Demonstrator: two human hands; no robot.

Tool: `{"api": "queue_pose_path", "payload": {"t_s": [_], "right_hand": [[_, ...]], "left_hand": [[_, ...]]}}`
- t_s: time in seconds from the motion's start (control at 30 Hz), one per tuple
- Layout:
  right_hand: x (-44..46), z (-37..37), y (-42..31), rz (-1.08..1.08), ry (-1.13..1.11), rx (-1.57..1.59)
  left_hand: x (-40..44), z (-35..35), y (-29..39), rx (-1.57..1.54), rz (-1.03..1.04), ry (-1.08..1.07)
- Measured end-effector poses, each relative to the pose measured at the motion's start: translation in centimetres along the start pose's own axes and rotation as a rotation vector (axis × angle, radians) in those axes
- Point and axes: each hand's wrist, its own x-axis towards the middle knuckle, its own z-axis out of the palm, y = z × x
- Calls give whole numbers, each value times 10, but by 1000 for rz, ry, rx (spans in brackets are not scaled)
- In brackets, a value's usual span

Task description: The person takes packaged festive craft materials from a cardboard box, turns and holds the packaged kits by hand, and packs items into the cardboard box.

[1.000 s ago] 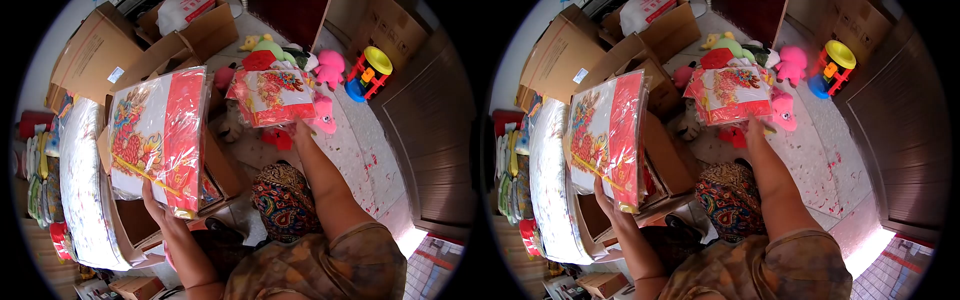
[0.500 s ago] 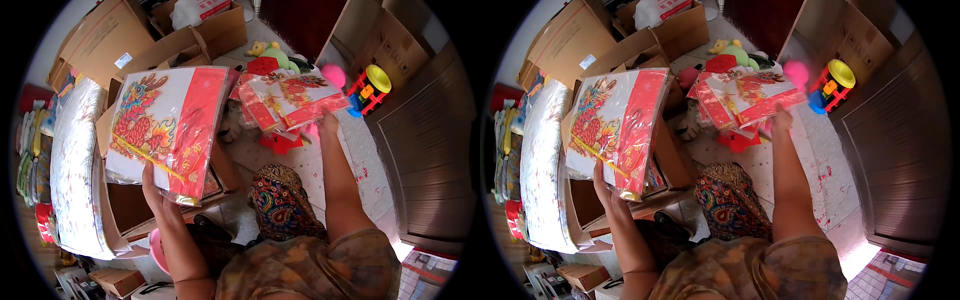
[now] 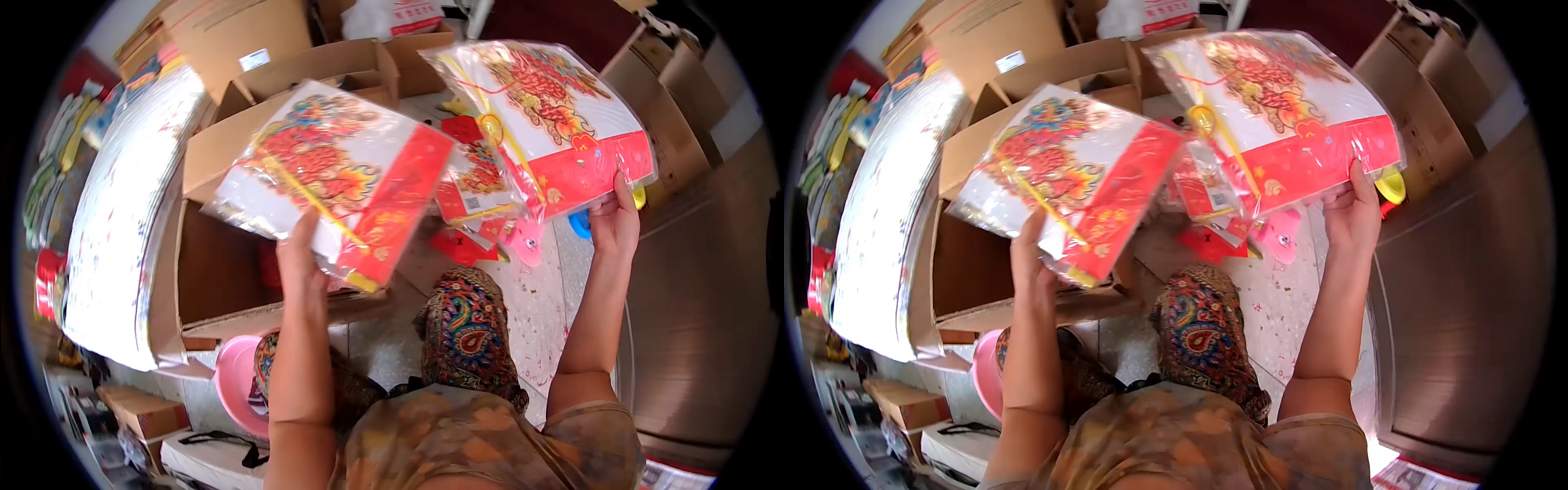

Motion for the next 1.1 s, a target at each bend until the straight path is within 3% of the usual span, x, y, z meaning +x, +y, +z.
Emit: {"api": "queue_pose_path", "payload": {"t_s": [0.1,0.17,0.27,0.4,0.83,1.0,1.1], "right_hand": [[-20,45,30,151,-96,80],[-28,55,58,435,-309,175],[-50,78,102,525,-276,104],[-72,89,131,486,-171,-158],[-67,86,125,437,-264,-457],[-57,71,115,379,-356,-857],[-54,59,107,429,-377,-807]], "left_hand": [[-5,7,-3,-2,-2,-56],[-10,11,-3,-10,-24,-81],[-13,10,-9,5,-6,-67],[-20,19,-2,-173,-120,-84],[-22,14,-8,-27,5,-176],[-23,10,-5,-110,-67,-202],[-25,12,0,-178,-125,-187]]}}
